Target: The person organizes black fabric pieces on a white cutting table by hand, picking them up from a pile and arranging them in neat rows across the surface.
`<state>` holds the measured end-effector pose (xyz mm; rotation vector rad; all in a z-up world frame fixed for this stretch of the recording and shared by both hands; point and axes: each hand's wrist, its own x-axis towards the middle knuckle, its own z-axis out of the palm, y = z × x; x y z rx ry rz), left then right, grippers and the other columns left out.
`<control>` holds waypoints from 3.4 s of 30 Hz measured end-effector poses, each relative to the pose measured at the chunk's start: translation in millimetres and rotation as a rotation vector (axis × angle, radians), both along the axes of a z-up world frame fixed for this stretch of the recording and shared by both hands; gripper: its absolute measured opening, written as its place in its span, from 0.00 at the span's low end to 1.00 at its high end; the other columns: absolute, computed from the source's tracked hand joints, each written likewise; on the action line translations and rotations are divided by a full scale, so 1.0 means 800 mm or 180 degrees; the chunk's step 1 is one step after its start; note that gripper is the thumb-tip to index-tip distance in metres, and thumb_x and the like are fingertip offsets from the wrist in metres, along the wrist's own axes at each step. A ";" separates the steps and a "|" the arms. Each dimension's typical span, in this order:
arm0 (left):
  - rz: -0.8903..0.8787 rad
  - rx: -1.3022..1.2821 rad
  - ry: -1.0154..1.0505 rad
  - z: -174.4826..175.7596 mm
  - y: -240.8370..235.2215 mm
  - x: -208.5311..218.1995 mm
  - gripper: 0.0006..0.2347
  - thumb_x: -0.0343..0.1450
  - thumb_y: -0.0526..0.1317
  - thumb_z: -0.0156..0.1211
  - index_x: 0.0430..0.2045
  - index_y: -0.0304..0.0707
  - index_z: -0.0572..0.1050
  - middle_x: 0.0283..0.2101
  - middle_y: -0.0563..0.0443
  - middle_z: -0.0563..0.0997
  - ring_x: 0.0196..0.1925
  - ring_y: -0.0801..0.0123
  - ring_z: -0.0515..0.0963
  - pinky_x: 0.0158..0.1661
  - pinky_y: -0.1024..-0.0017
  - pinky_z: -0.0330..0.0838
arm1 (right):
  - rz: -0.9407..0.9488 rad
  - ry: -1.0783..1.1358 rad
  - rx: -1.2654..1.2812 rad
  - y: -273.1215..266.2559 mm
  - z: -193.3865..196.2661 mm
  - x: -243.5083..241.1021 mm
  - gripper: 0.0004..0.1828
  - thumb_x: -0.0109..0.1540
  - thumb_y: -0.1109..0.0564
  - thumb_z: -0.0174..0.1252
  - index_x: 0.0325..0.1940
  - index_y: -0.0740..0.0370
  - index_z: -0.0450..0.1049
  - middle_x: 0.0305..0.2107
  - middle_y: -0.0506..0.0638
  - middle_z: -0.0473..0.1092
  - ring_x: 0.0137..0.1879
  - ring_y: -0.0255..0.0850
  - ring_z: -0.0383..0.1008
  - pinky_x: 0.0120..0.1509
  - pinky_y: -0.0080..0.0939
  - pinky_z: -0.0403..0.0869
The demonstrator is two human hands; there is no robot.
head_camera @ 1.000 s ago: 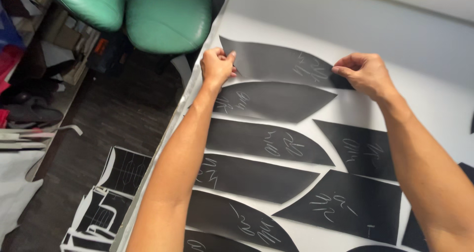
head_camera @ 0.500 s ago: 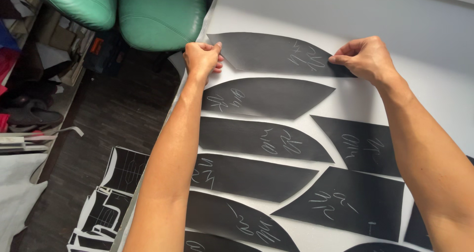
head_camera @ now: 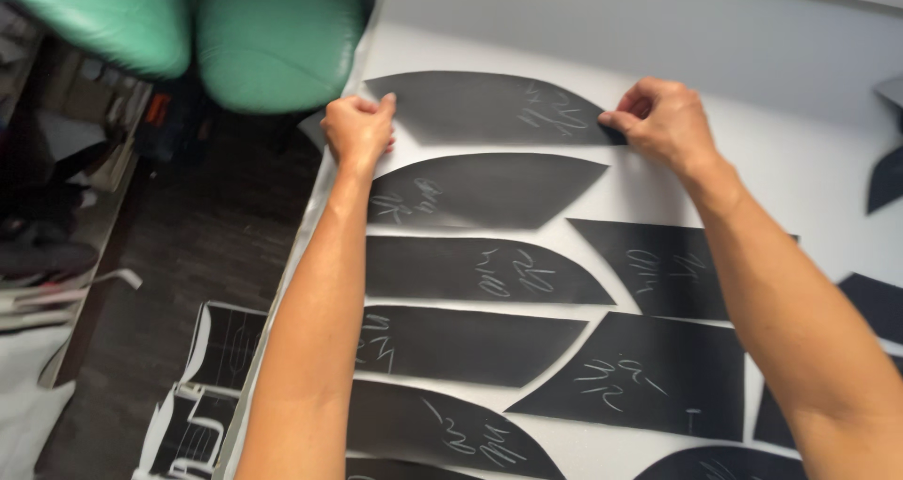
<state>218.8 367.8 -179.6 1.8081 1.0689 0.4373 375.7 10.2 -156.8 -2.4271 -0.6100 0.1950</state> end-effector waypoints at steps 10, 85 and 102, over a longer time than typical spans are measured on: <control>-0.0227 0.0435 -0.0273 -0.024 0.009 -0.010 0.13 0.71 0.42 0.71 0.20 0.31 0.77 0.20 0.48 0.81 0.20 0.73 0.83 0.22 0.75 0.80 | -0.0733 -0.1288 -0.0067 -0.205 -0.017 -0.029 0.04 0.68 0.60 0.64 0.46 0.62 0.79 0.41 0.54 0.75 0.43 0.43 0.73 0.53 0.45 0.73; -0.1998 0.0503 0.0960 0.023 -0.298 0.037 0.09 0.63 0.44 0.73 0.24 0.38 0.86 0.26 0.49 0.85 0.26 0.71 0.82 0.32 0.71 0.74 | -0.2454 0.0465 0.0560 -0.431 -0.025 -0.017 0.05 0.62 0.61 0.70 0.38 0.64 0.81 0.32 0.52 0.78 0.37 0.38 0.78 0.42 0.34 0.76; -0.2137 0.0047 0.0724 0.024 -0.285 0.027 0.09 0.66 0.43 0.70 0.27 0.35 0.84 0.24 0.49 0.85 0.24 0.70 0.82 0.31 0.70 0.77 | -0.2444 0.0172 0.0510 -0.434 -0.046 -0.013 0.08 0.62 0.56 0.72 0.36 0.62 0.81 0.30 0.49 0.76 0.33 0.35 0.74 0.39 0.36 0.74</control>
